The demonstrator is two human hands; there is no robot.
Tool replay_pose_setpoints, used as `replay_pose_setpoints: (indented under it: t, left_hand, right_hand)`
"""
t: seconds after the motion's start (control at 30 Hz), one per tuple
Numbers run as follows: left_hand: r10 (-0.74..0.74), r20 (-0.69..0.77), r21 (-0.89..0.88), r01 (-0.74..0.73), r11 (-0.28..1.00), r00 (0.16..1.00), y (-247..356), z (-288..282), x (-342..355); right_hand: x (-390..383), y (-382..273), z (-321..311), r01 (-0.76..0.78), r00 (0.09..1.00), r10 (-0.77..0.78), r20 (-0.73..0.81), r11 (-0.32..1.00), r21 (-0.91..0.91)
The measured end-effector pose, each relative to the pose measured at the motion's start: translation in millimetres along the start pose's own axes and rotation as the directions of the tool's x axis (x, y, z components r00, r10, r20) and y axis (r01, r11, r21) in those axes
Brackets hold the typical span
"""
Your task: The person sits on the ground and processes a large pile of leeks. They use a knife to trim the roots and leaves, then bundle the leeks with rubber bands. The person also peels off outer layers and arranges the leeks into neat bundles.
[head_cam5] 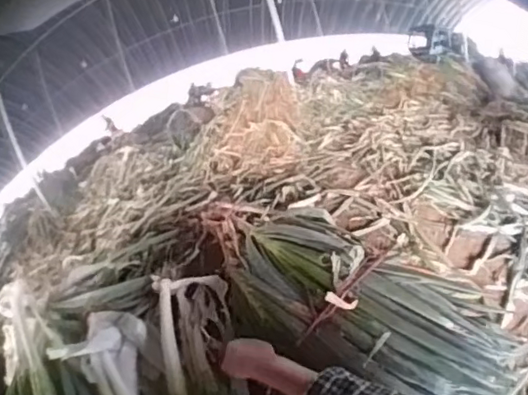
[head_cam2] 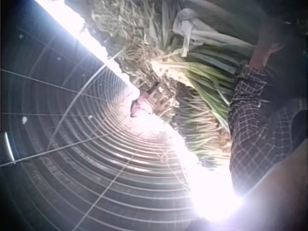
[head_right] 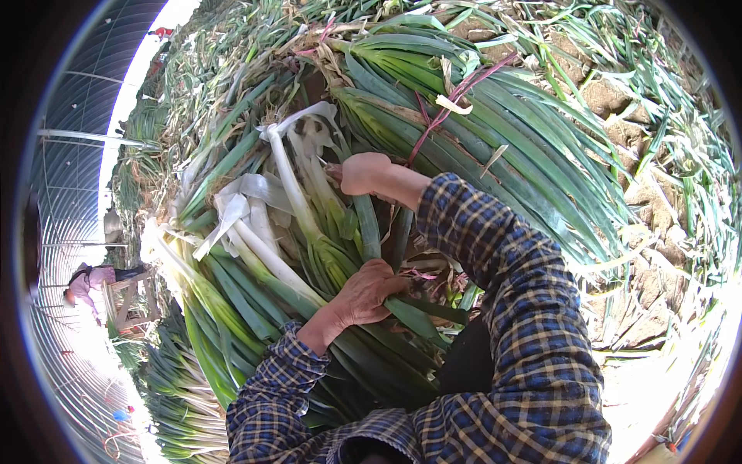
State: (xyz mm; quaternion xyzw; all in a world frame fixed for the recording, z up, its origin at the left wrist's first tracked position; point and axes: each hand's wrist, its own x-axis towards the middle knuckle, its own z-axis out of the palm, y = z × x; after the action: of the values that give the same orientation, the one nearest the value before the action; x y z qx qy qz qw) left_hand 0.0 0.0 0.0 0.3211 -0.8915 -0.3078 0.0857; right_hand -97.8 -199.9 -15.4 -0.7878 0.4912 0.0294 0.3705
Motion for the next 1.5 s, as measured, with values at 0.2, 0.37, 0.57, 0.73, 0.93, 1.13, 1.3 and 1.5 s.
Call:
replay_pose_setpoints:
  t: [0.2, 0.37, 0.57, 0.73, 0.93, 1.13, 1.3, 1.5]
  left_hand:
    - [-0.004, 0.011, 0.000, 0.004, 1.000, 1.000, -1.5, 5.6, 3.5]
    - [-0.021, 0.020, -0.029, 0.021, 0.999, 1.000, -3.7, 6.3, 2.3]
    - [0.008, -0.083, -0.039, -0.011, 0.999, 0.996, -6.4, 9.2, 4.2]
    - [-0.025, -0.026, -0.057, 0.024, 0.998, 0.999, -10.9, 11.0, 0.7]
    - [-0.015, -0.019, -0.070, 0.014, 0.997, 1.000, -11.6, 11.7, 3.5]
    - [-0.034, -0.004, -0.089, 0.034, 0.996, 0.999, -9.5, 8.6, 5.3]
    - [-0.020, -0.032, -0.097, 0.016, 0.995, 0.999, -9.5, 9.8, 6.7]
    - [-0.055, 0.008, -0.087, 0.056, 0.995, 0.998, -8.6, 9.6, 8.8]
  right_hand:
    - [8.1, 2.0, 2.4, 0.010, 0.995, -0.010, -0.099, 1.000, -0.008]
    - [2.2, -11.7, 5.7, 0.017, 0.989, -0.024, -0.147, 0.999, -0.048]
    - [-10.7, -14.2, 22.5, 0.018, 0.995, -0.034, -0.089, 0.986, -0.166]
    - [-5.2, -18.2, 24.4, -0.068, 0.978, 0.042, -0.202, 0.990, -0.125]
    - [26.8, -16.5, 22.2, -0.077, 0.974, 0.041, -0.222, 0.985, -0.156]
    - [33.9, -20.5, 23.9, 0.063, 0.969, -0.083, -0.234, 0.994, -0.091]
    - [24.5, -23.4, 29.1, 0.162, 0.981, -0.177, -0.084, 0.974, -0.159]
    - [27.3, -26.3, 23.3, 0.202, 0.961, -0.199, -0.193, 0.979, -0.006]
